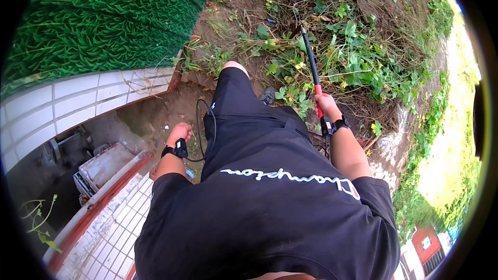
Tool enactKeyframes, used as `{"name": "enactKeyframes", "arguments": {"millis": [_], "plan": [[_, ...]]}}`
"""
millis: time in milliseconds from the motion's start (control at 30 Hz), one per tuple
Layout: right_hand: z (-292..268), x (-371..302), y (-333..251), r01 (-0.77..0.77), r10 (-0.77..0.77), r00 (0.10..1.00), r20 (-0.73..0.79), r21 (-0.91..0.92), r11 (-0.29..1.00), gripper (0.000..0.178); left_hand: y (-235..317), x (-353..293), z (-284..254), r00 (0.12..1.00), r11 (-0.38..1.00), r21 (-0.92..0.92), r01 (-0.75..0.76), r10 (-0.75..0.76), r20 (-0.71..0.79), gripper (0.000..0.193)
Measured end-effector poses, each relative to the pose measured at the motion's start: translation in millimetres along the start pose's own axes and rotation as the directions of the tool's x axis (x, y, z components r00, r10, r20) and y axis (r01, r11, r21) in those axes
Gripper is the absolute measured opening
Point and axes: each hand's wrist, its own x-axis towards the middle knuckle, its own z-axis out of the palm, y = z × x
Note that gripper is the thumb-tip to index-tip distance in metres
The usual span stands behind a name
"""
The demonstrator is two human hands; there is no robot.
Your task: The person uses a long-handled hook tool to pull and clear a pile of green vines and weeds from the ground in an outdoor yard area.
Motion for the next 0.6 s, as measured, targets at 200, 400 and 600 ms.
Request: {"name": "enactKeyframes", "arguments": {"millis": [200,400,600], "plan": [[17,3,-12,0.091,-0.122,0.991,-0.055,-0.397,0.913,0.028,26,14,12,0.987,0.986,-0.058,-0.156,0.158,0.024,0.014],[71,42,-51,0.079,-0.181,0.981,-0.071,-0.707,0.703,0.042,57,5,17,0.963,0.952,-0.144,-0.27,0.27,-0.021,0.014],[102,113,-86,-0.069,0.003,0.997,-0.081,-0.83,0.554,0.037,14,13,13,0.986,0.973,-0.18,-0.147,0.158,0.047,0.013]]}}
